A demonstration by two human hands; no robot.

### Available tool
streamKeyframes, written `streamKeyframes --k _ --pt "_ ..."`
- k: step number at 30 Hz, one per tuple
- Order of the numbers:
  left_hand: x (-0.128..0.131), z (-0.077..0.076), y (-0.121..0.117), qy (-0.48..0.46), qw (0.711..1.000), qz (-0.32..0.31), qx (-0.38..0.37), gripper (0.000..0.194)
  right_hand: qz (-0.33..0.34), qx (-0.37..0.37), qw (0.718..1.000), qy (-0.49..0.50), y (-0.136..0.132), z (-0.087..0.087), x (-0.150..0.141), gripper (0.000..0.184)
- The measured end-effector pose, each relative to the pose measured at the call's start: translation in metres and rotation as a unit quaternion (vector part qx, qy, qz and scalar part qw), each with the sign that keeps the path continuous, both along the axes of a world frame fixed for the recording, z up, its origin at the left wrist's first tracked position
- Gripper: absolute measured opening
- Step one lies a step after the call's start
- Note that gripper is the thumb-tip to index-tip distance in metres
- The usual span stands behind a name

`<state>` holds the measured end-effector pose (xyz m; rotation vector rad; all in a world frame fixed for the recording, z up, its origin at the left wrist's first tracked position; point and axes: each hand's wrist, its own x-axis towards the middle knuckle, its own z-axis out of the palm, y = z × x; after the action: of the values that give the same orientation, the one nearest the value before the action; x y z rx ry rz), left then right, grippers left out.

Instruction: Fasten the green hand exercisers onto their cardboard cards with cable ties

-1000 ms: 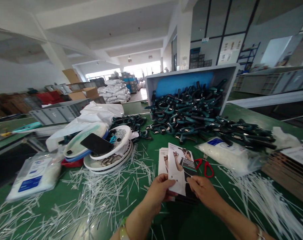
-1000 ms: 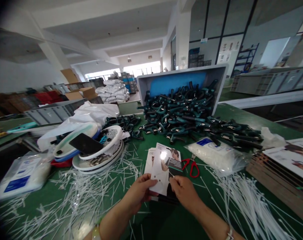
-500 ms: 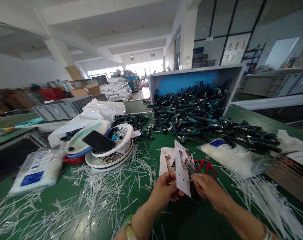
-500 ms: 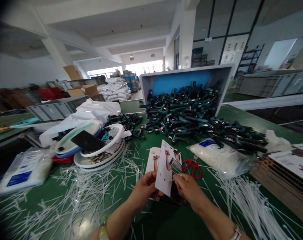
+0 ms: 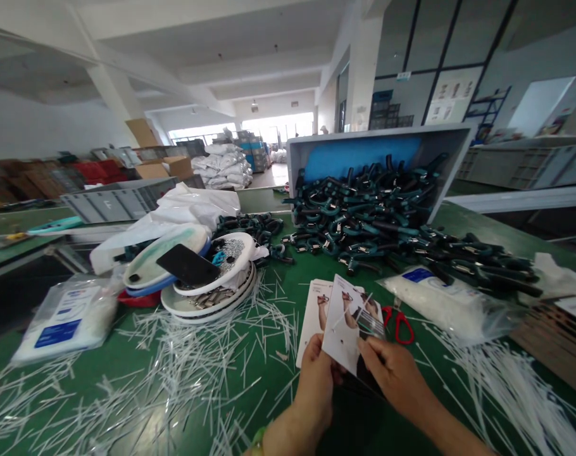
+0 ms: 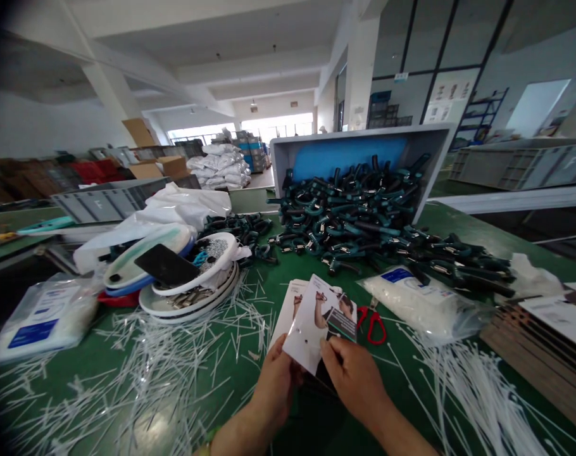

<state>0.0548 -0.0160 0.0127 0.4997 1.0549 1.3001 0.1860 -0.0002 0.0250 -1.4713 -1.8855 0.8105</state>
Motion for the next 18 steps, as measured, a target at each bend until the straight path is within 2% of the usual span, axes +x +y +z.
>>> streamKeyframes --k 3,6,8,11,14,18 --pt "-0.004 0.001 0.0 -0.074 0.994 -0.024 -0.076 0.016 0.007 -0.02 0.999 -0.028 0.002 -0.004 -0.001 0.041" --pt "-0.008 0.005 0.001 -0.16 0.972 -0.059 -0.164 0.006 0.018 -0.065 0.998 -0.01 0.004 -0.002 -0.002 0.042" --pt "-0.01 0.007 -0.001 -0.175 0.966 -0.071 -0.178 0.006 0.017 -0.107 0.994 0.016 0.004 0.002 -0.002 0.041" --pt "-0.012 0.005 -0.007 -0.107 0.985 -0.111 -0.074 0.019 0.004 -0.196 0.977 0.084 0.002 0.009 0.001 0.038" --pt "-0.013 -0.002 -0.013 -0.018 0.985 -0.165 0.044 0.03 0.003 -0.262 0.953 0.154 0.001 0.011 0.007 0.037" --pt "-0.013 -0.008 -0.014 0.07 0.98 -0.121 0.144 0.032 0.023 -0.283 0.944 0.17 -0.003 0.008 0.012 0.038"
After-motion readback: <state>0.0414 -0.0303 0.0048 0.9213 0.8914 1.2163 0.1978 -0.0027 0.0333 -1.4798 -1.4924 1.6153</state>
